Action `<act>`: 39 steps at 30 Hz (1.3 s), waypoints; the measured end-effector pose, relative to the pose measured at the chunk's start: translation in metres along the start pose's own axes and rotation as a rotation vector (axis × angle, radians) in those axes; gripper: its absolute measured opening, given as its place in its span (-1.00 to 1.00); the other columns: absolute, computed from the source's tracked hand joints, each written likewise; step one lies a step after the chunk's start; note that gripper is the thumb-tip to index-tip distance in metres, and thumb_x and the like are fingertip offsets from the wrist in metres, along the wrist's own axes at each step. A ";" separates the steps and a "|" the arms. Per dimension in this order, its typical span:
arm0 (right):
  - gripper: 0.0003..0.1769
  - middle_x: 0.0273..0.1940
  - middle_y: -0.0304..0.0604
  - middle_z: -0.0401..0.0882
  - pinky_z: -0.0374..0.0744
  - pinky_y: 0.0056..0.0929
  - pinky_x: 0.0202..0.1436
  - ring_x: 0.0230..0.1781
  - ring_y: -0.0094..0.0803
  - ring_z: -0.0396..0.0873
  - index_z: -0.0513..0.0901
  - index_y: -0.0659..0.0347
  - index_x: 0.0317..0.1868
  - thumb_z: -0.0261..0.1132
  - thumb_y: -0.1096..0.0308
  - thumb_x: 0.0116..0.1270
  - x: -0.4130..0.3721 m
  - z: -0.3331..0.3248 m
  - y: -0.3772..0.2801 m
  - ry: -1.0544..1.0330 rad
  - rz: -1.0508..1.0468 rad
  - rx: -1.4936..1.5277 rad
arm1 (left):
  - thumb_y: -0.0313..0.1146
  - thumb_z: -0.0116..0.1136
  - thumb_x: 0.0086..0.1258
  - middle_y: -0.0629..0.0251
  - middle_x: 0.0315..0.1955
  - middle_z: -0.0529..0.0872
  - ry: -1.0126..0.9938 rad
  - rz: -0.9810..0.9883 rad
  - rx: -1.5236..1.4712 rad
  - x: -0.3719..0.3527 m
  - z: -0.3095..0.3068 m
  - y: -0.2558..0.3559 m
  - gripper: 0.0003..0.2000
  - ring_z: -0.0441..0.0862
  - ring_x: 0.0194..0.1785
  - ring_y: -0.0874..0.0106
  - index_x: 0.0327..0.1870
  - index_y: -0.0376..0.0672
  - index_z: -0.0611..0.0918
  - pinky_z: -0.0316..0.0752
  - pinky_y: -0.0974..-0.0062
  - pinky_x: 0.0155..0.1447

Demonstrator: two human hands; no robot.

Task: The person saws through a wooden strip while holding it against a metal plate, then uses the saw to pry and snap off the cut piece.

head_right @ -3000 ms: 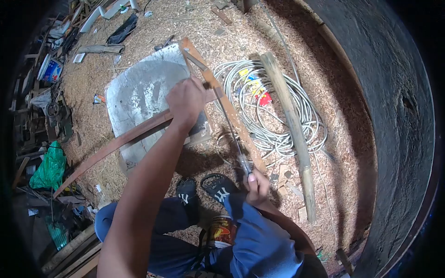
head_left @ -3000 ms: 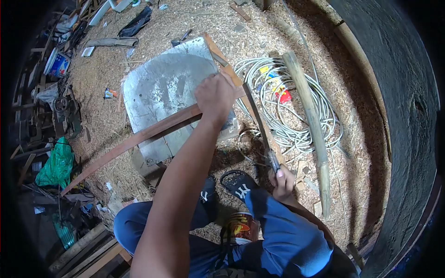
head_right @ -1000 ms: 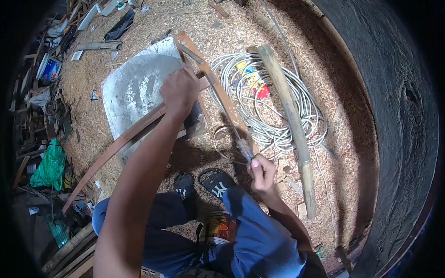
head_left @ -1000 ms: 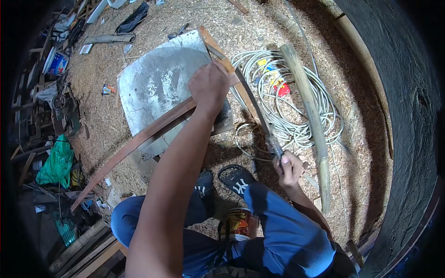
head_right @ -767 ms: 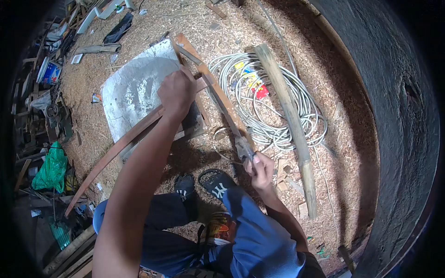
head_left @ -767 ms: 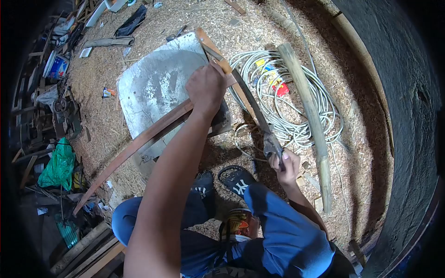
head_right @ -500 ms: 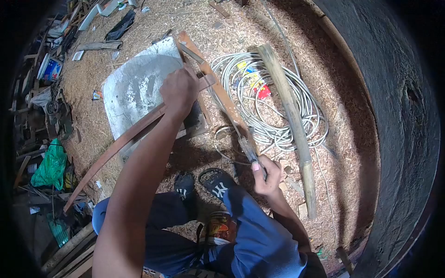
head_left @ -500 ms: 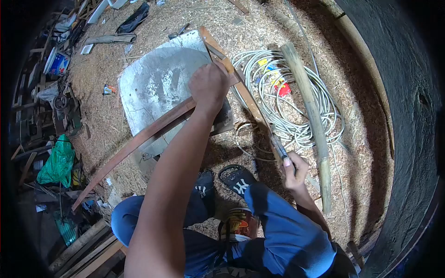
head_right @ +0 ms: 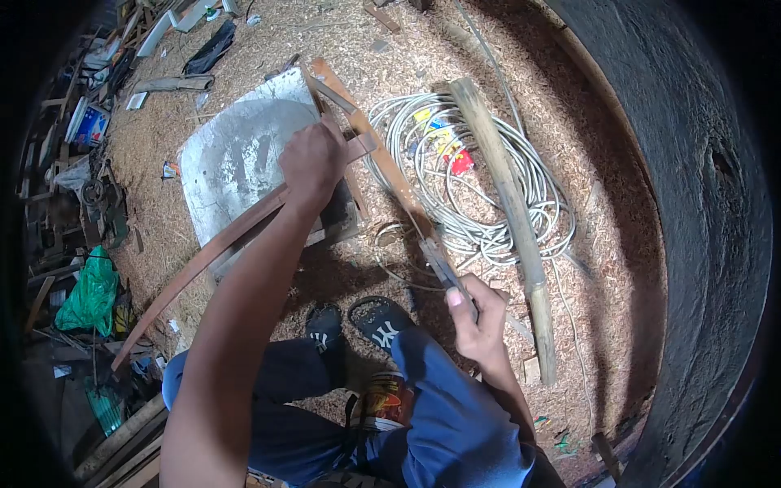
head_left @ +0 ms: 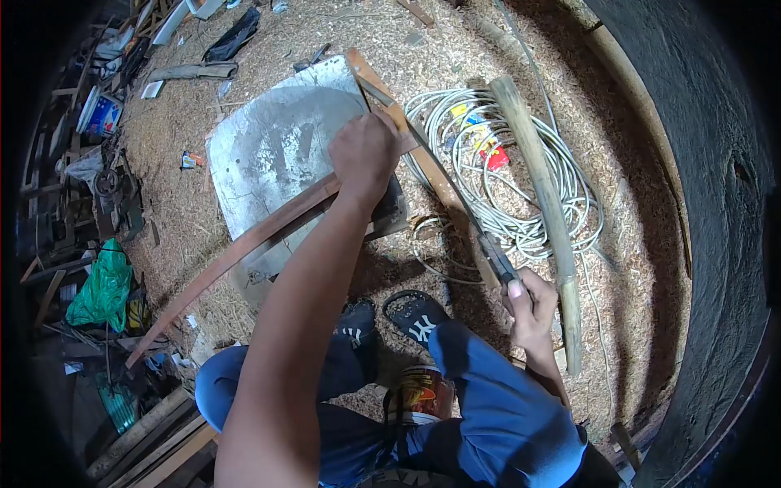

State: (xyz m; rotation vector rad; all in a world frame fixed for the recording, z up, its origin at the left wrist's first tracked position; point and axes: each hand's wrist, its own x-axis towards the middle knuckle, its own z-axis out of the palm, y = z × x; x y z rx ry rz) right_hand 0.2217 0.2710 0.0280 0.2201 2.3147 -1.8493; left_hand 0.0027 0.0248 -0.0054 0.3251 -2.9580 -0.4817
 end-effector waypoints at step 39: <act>-0.62 -0.60 -0.28 0.37 0.17 -0.53 -0.54 -0.63 -0.63 0.21 0.41 0.28 -0.43 0.05 0.27 0.61 0.020 0.071 0.070 0.028 -0.162 0.215 | -0.19 0.05 0.49 -0.20 -0.49 0.73 0.010 0.067 0.049 -0.004 0.011 -0.007 -0.59 0.75 -0.37 -0.17 -0.49 -0.29 0.75 0.67 -0.04 -0.19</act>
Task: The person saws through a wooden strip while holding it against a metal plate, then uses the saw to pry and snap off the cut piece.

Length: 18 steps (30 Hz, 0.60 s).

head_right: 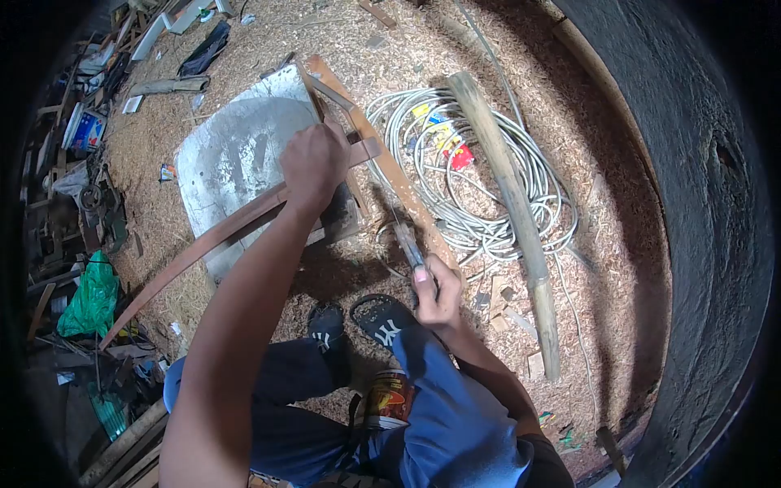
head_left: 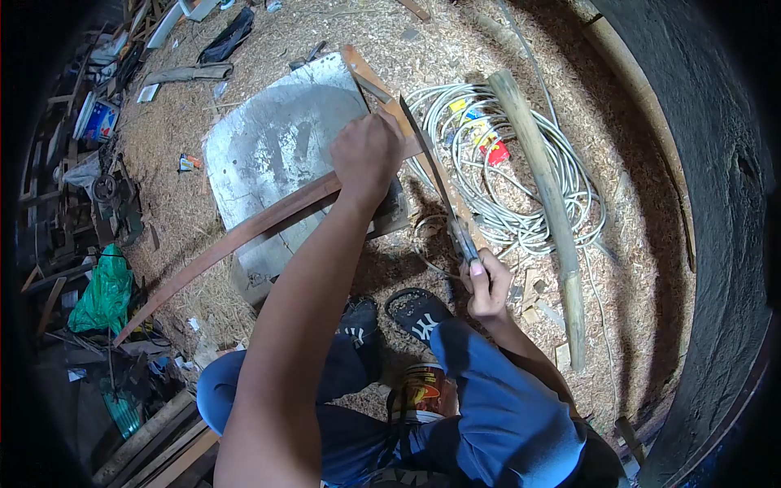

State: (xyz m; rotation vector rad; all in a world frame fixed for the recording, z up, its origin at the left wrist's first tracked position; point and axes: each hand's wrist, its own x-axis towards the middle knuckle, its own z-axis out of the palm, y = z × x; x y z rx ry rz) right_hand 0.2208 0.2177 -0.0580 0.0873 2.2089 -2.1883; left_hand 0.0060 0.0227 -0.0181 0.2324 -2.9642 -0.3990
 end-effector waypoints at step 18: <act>-0.55 -0.64 -0.32 0.33 0.12 -0.50 -0.54 -0.66 -0.63 0.16 0.41 0.27 -0.49 0.03 0.23 0.61 -0.006 -0.001 -0.023 0.029 0.050 -0.042 | -0.22 0.00 0.51 -0.21 -0.48 0.74 0.024 0.016 -0.024 -0.002 -0.006 0.003 -0.57 0.75 -0.37 -0.17 -0.52 -0.32 0.73 0.67 -0.03 -0.20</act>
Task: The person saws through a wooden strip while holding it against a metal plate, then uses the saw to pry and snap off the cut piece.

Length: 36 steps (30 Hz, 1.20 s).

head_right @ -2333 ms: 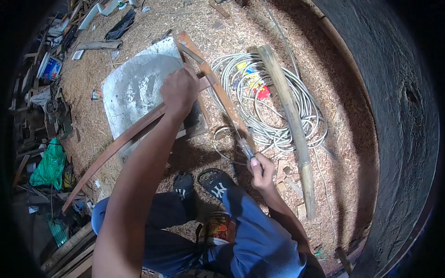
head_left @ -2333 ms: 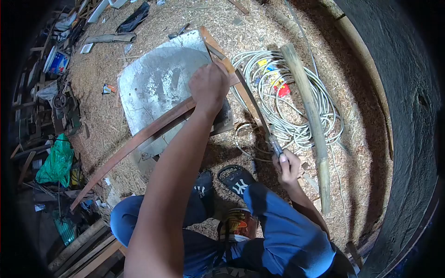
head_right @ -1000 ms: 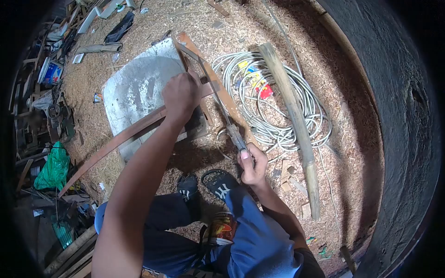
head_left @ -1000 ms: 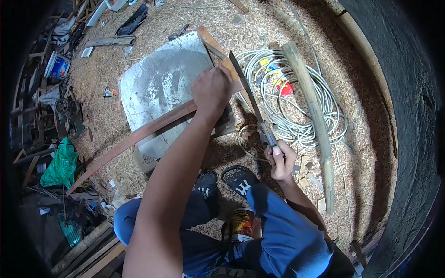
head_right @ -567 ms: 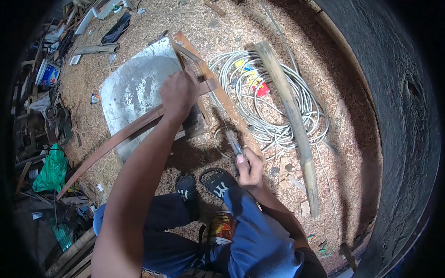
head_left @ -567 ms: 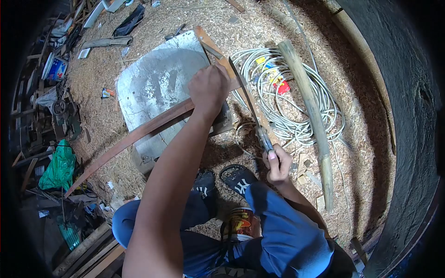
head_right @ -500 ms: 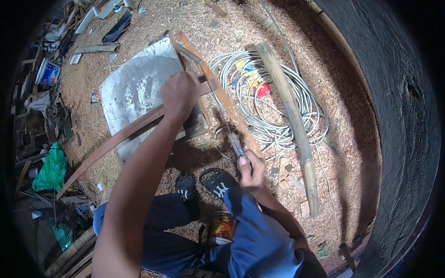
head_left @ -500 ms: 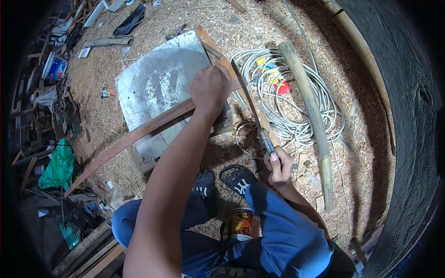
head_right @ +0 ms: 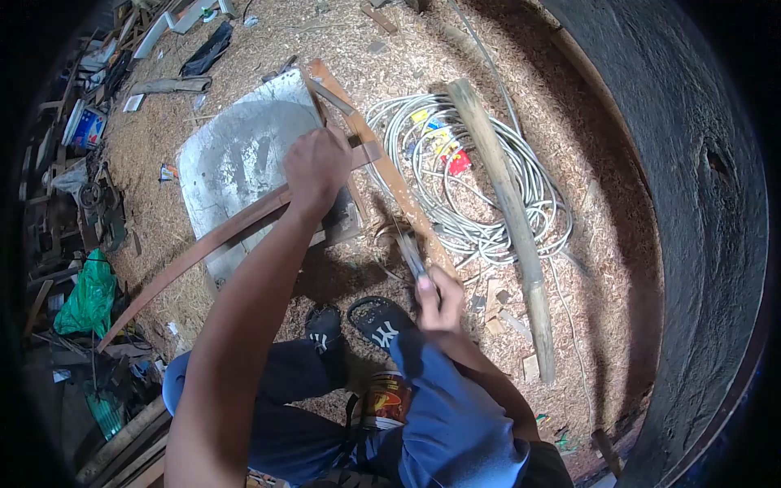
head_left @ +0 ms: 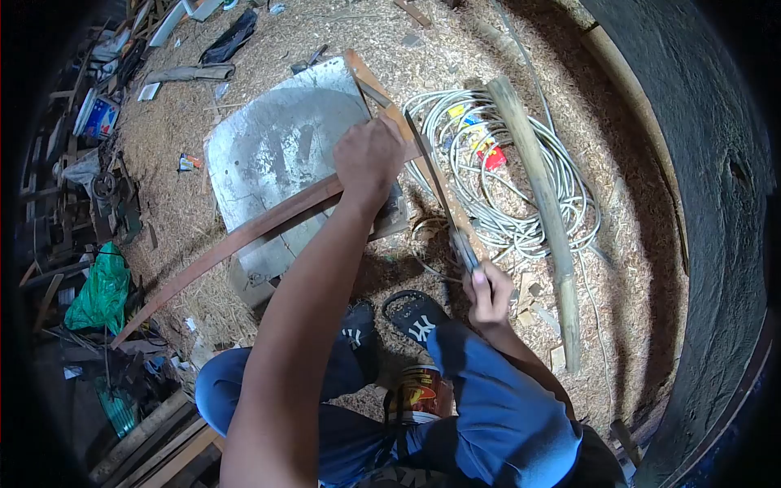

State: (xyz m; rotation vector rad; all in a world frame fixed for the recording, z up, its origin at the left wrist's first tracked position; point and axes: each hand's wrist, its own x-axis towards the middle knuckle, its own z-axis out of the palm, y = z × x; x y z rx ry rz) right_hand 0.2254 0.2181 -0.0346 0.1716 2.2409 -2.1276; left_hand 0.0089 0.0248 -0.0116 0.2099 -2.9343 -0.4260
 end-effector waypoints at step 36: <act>-0.13 -0.60 -0.15 0.40 0.15 -0.47 -0.59 -0.69 -0.52 0.25 0.42 0.29 -0.44 -0.13 -0.49 0.46 -0.018 0.008 0.033 0.075 0.043 0.125 | -0.22 -0.05 0.57 -0.10 -0.46 0.75 0.091 0.070 0.002 0.000 0.011 -0.002 -0.53 0.75 -0.37 -0.11 -0.56 -0.28 0.71 0.65 0.01 -0.21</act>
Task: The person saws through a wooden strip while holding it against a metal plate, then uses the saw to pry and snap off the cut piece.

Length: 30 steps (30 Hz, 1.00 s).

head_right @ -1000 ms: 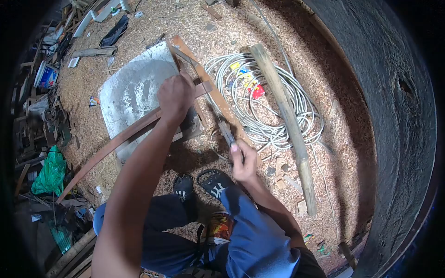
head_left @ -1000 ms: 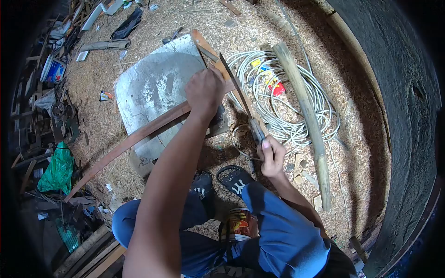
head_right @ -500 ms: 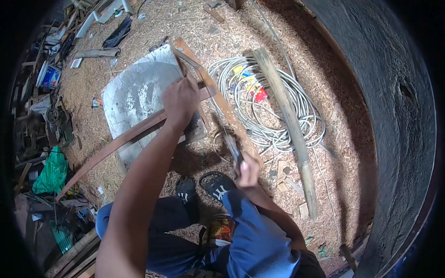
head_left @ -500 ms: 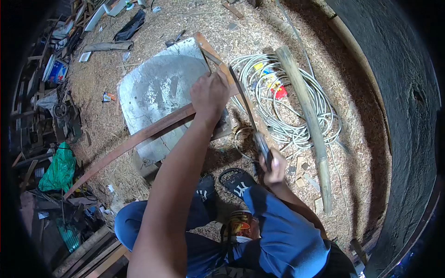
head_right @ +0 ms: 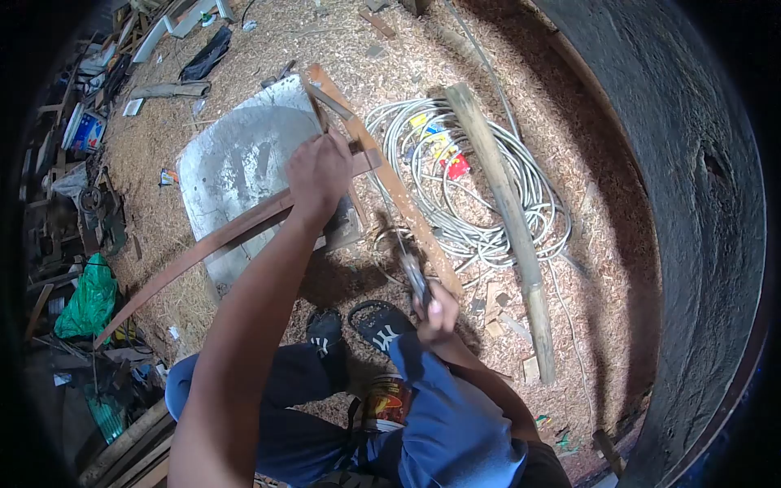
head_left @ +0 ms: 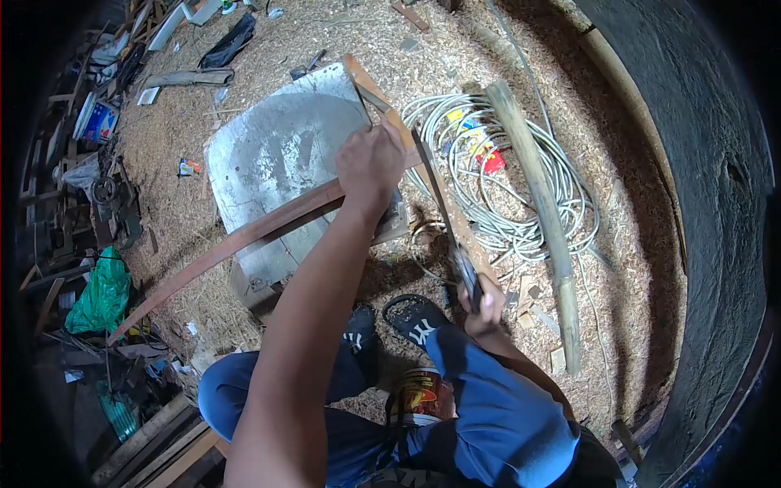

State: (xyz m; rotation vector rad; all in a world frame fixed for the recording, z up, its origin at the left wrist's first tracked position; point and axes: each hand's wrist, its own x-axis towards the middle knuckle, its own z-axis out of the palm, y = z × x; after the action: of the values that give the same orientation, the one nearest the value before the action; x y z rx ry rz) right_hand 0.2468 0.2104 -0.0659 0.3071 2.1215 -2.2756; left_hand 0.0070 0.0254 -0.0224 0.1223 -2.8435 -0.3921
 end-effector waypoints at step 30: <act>-0.51 -0.64 -0.29 0.33 0.15 -0.50 -0.55 -0.67 -0.61 0.18 0.41 0.25 -0.41 -0.05 0.06 0.63 -0.002 -0.014 -0.019 -0.093 0.010 -0.117 | -0.22 -0.02 0.56 -0.12 -0.49 0.75 0.022 0.042 -0.030 -0.001 0.001 -0.003 -0.53 0.74 -0.42 -0.10 -0.55 -0.29 0.73 0.64 0.00 -0.22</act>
State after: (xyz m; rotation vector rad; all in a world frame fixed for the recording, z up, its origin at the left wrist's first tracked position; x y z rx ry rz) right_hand 0.2482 0.2254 -0.0480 0.2044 2.1899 -2.1046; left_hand 0.0078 0.0232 -0.0248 0.0612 -2.8125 -0.4219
